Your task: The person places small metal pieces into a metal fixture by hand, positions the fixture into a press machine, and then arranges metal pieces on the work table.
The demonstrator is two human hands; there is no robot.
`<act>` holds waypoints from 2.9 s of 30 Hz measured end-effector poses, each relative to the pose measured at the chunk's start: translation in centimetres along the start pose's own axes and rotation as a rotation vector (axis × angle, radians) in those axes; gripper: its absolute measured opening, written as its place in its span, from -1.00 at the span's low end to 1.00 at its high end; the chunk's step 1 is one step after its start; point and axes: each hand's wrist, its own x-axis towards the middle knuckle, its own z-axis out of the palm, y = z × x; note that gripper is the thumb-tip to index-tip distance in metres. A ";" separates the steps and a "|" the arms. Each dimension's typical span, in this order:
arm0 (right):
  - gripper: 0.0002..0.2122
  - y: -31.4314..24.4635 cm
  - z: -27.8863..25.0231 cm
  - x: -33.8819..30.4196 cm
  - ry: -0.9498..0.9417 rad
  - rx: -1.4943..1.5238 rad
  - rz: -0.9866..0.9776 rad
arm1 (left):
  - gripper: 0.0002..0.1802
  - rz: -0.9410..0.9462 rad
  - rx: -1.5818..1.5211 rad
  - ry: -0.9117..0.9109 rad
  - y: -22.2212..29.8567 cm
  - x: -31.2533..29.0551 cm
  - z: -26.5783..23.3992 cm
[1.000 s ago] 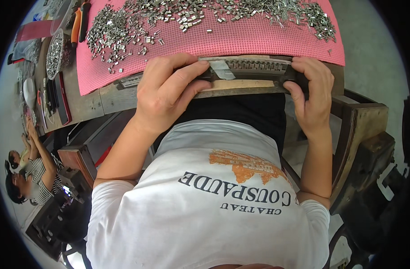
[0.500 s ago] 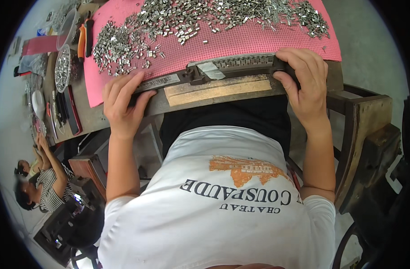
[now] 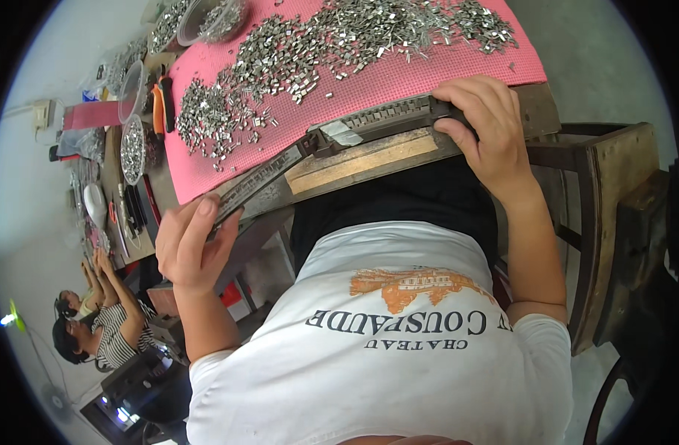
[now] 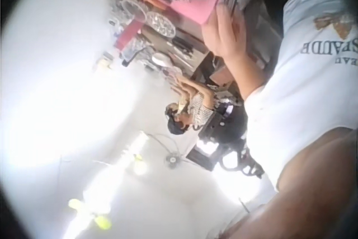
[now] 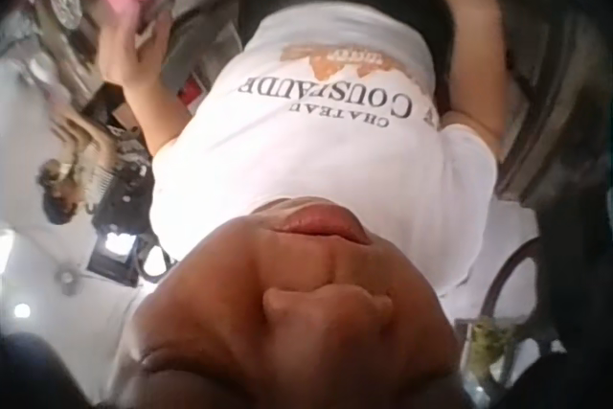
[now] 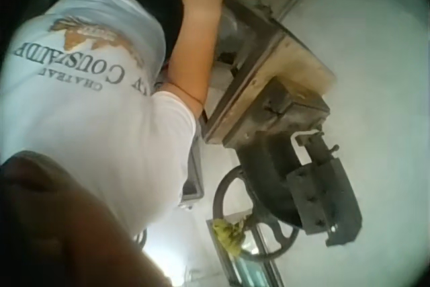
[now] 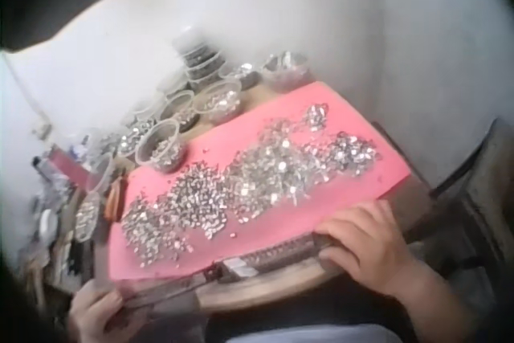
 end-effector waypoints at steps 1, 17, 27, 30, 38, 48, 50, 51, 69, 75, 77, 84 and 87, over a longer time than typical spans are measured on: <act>-0.68 0.0 0.1 0.0 0.002 0.012 -0.001 | -0.30 -0.041 -0.036 0.048 0.4 0.0 -0.1; -0.44 -1.0 0.4 -1.8 0.111 -0.034 0.142 | -0.45 0.118 -0.309 0.050 6.8 11.7 13.1; -0.45 -2.3 0.0 -3.2 0.053 -0.054 0.169 | -0.68 -0.295 -0.666 -0.189 3.0 9.1 13.6; -0.50 -2.9 0.0 -3.2 0.101 0.211 0.149 | -0.62 -0.370 -0.685 -0.178 3.8 8.8 13.2; -0.71 -3.0 0.4 -3.3 0.214 0.389 0.257 | -0.46 -0.331 -0.576 -0.143 5.5 8.3 12.8; -0.85 1.4 -2.5 -0.2 0.176 -0.096 0.205 | -0.61 -0.312 -0.462 -0.081 5.4 7.4 12.8; -0.83 3.2 -3.6 0.4 0.143 -0.202 0.215 | -0.63 -0.330 -0.663 -0.093 5.0 7.3 12.5; -0.82 3.7 -4.0 0.7 0.108 -0.250 0.226 | -0.66 -0.373 -0.703 -0.071 4.4 7.1 12.2; -0.90 4.8 -5.3 0.7 0.098 -0.100 0.400 | -0.88 -0.141 -0.214 -0.036 -2.8 10.2 14.8; -0.88 5.9 -5.3 -0.6 0.127 0.026 0.391 | -0.85 -0.116 -0.148 0.048 -1.7 10.1 16.4; -0.86 6.6 -4.7 -1.0 0.126 0.099 0.363 | -0.82 -0.130 -0.160 0.067 -1.2 9.9 16.6; -0.80 7.9 -2.9 -0.9 0.255 0.222 0.494 | -0.84 -0.283 -0.300 0.228 -0.9 9.5 16.5; -0.79 7.7 -3.3 -0.8 0.257 0.199 0.465 | -0.83 -0.270 -0.291 0.256 -0.6 9.9 16.3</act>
